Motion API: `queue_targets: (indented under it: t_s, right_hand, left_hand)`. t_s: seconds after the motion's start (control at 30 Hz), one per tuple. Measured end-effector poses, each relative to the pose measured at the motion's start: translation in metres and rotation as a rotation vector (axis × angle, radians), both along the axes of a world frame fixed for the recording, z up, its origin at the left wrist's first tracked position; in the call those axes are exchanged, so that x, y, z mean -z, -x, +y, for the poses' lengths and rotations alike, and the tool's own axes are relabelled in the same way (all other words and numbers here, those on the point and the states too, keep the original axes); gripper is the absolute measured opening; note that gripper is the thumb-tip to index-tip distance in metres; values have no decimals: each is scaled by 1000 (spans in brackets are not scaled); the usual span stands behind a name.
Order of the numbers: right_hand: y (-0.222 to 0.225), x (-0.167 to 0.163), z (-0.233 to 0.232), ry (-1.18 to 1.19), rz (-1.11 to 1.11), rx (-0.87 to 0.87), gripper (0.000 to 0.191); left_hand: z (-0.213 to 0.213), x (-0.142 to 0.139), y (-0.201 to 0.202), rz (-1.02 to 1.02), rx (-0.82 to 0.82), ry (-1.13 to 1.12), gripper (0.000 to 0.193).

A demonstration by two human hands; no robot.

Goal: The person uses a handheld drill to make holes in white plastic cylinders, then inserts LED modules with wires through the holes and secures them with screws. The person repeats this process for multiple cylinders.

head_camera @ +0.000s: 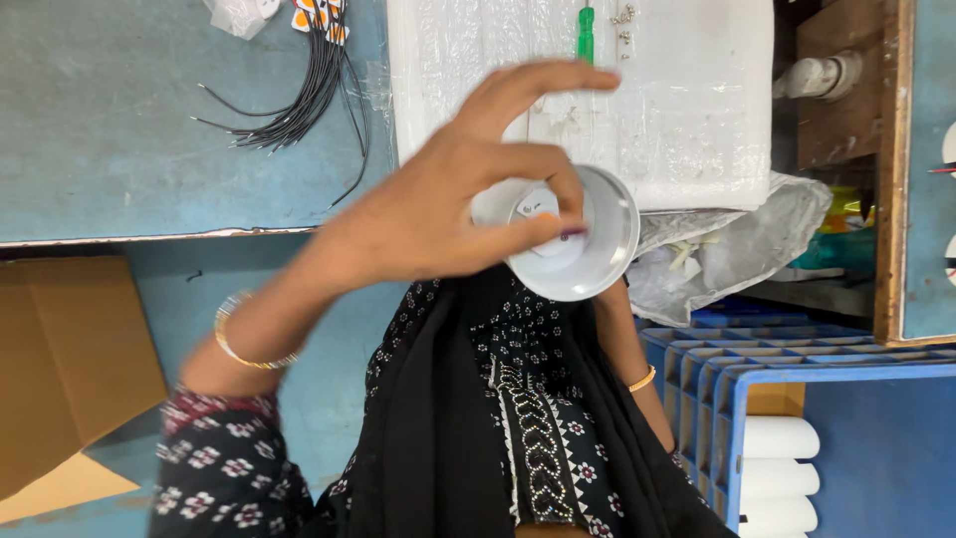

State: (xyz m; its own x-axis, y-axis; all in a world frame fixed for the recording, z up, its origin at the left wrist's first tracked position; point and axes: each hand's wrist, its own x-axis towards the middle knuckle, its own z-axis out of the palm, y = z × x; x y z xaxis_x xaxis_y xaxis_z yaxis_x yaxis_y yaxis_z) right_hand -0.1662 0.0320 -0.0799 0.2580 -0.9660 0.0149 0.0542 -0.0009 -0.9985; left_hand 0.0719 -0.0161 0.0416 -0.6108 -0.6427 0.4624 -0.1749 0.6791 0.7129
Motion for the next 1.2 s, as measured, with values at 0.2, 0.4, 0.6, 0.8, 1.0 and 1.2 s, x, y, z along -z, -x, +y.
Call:
queue_targets:
  t_s: [0.2, 0.4, 0.6, 0.8, 1.0, 1.2]
  right_hand:
    - [-6, 6, -25, 21, -47, 3, 57]
    - [-6, 3, -29, 33, -69, -10, 60]
    - [-12, 4, -29, 40, -77, -30, 63]
    - [-14, 0, -24, 61, -68, -53, 67]
    - [-21, -14, -24, 116, -47, -80, 71]
    - [1, -70, -4, 579, 269, 34, 75]
  left_hand:
    - [2, -34, 43, -648, -117, 379, 15]
    - [3, -30, 61, -841, -164, 564, 15]
    - [-1, -25, 57, -905, -86, 475, 26]
    - [-27, -26, 49, -765, 22, 188, 37]
    - [-31, -23, 47, -697, 57, 117, 35]
    - [-30, -21, 50, -640, 50, 152, 28]
